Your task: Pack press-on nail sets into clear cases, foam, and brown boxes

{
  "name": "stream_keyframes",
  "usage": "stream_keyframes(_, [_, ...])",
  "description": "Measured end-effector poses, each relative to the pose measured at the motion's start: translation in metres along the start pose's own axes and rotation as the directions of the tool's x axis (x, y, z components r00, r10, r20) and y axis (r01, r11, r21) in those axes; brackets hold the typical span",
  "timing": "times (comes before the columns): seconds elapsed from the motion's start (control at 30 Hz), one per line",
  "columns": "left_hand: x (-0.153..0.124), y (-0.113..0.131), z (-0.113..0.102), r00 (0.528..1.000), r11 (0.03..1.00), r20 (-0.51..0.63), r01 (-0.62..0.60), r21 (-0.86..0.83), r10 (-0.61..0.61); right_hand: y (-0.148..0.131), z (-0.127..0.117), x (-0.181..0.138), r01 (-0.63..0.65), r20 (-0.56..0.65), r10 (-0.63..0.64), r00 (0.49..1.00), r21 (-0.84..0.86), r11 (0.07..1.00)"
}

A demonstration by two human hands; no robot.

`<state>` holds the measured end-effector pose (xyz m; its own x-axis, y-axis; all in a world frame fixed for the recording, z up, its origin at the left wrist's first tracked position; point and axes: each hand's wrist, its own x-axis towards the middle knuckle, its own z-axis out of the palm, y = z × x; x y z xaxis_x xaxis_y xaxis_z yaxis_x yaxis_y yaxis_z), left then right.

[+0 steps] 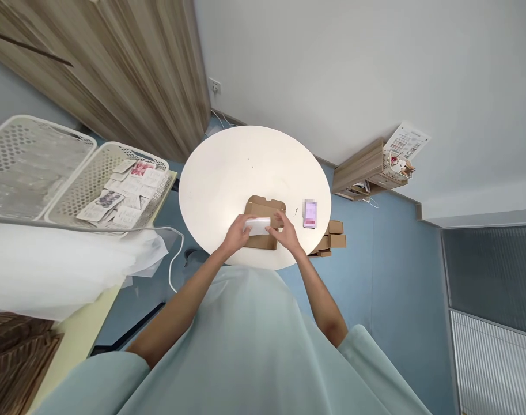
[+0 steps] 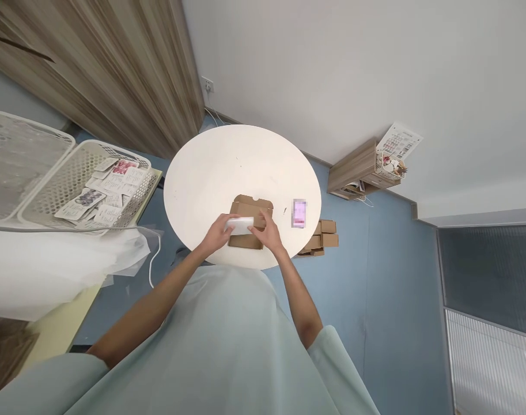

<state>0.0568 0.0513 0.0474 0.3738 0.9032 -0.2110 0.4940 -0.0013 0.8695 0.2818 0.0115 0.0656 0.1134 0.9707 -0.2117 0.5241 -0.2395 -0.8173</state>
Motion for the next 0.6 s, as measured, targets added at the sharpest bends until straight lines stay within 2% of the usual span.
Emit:
stream_keyframes(0.1, [0.005,0.005,0.016,0.988,0.999,0.153,-0.002,-0.036,0.007,0.010,0.003,0.001,-0.029,0.073,0.028,0.997,0.007,1.000])
stream_keyframes(0.2, [0.008,0.001,0.030,0.980,0.997,0.193,0.059,-0.039,-0.051,0.026,0.008,-0.004,-0.143,0.081,0.146,0.986,-0.044,0.989])
stream_keyframes(0.27, [0.010,-0.005,0.040,0.983,0.994,0.150,0.112,-0.016,-0.108,0.036,0.011,-0.009,-0.199,0.064,0.203,0.977,-0.065,0.978])
stream_keyframes(0.33, [0.011,-0.011,0.051,0.978,0.980,0.059,0.200,0.012,-0.200,0.045,0.016,-0.012,-0.247,0.048,0.250,0.967,-0.061,0.967])
stream_keyframes(0.43, [0.012,-0.019,0.065,0.935,0.936,-0.060,0.352,0.019,-0.350,0.053,0.026,-0.014,-0.348,0.012,0.349,0.937,-0.048,0.936])
stream_keyframes(0.53, [0.011,-0.027,0.075,0.908,0.907,-0.066,0.417,0.062,-0.413,0.059,0.036,-0.013,-0.407,-0.036,0.405,0.913,-0.066,0.911])
stream_keyframes(0.6, [0.010,-0.033,0.079,0.902,0.896,-0.046,0.433,0.103,-0.430,0.061,0.041,-0.012,-0.396,-0.049,0.393,0.918,-0.095,0.913])
